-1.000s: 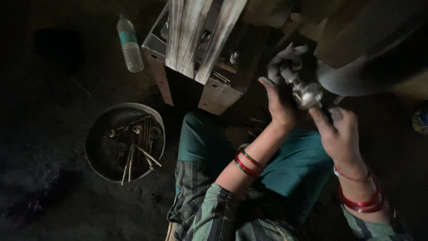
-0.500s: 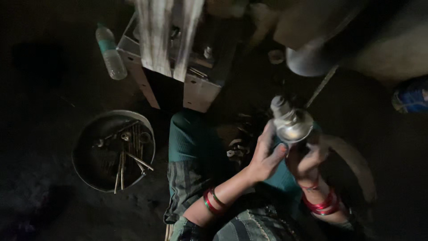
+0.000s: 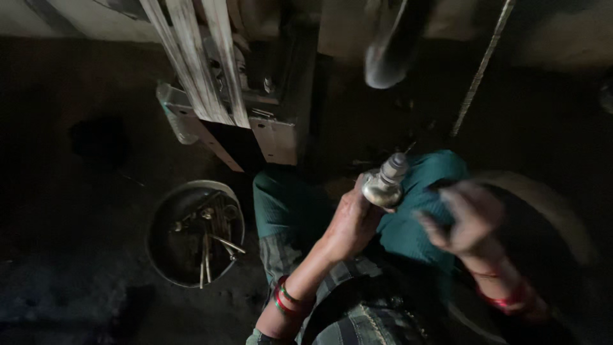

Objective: The person sits at a belt-driven buffing machine and holds brass valve-like metal parts against the spinning buffing wheel, turning and repositioning each part by hand to polish its surfaces, then sets finished pieces aside and picks up the next part.

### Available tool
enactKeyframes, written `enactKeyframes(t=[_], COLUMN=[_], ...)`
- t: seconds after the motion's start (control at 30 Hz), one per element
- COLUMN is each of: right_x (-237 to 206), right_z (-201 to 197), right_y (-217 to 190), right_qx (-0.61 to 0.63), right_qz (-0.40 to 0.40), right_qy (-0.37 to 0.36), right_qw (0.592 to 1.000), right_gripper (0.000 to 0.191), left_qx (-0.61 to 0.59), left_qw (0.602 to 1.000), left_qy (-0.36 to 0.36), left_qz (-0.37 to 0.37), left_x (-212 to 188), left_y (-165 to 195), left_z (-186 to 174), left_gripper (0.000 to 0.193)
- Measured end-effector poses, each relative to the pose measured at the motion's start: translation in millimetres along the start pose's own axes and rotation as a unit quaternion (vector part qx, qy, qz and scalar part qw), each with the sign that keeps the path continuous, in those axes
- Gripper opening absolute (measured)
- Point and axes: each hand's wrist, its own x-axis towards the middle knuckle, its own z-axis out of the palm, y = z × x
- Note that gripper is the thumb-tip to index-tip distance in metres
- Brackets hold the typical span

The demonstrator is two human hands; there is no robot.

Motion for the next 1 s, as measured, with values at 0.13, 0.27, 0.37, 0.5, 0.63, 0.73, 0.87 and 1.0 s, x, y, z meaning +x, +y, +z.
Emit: enactKeyframes(t=[0.13,0.27,0.37,0.5,0.63,0.73,0.87,1.0], right_x=[34.9,57.6,54.0,50.6,55.5,65.4,81.3,90.5], right_z=[-39.9,-56.1,-56.5,-46.5,-32.9,-19.9,14.7,44.8], right_y=[-2.8,-7.0,-15.2,-16.1,-6.5,4.9,15.2,25.3], right_qx=[0.176,0.192,0.234,0.248,0.267,0.233,0.186,0.113], right_qz=[-0.038,-0.085,0.006,0.064,0.088,0.041,-0.034,-0.041], right_qy=[-0.024,-0.152,-0.136,-0.058,-0.077,-0.097,-0.046,0.020], right_qw=[0.983,0.966,0.963,0.965,0.957,0.967,0.981,0.993], right_gripper=[0.057,0.041,0.039,0.036,0.034,0.041,0.042,0.040], left_qx=[0.057,-0.049,0.009,0.294,0.342,0.335,0.320,0.400], left_qw=[0.984,0.991,0.993,0.953,0.934,0.942,0.947,0.910], left_qy=[-0.103,-0.116,-0.077,0.007,0.025,-0.018,0.003,0.031], left_qz=[-0.131,-0.034,-0.086,-0.068,0.096,0.013,-0.011,0.108], left_x=[0.7,0.3,1.7,9.4,19.3,34.6,60.7,90.1], left_y=[23.8,50.8,70.6,75.8,62.0,52.1,42.1,23.4], left_z=[-17.3,-10.2,-3.9,3.5,-14.1,-32.9,-61.6,-78.5], left_gripper=[0.044,0.043,0.058,0.051,0.046,0.041,0.053,0.056])
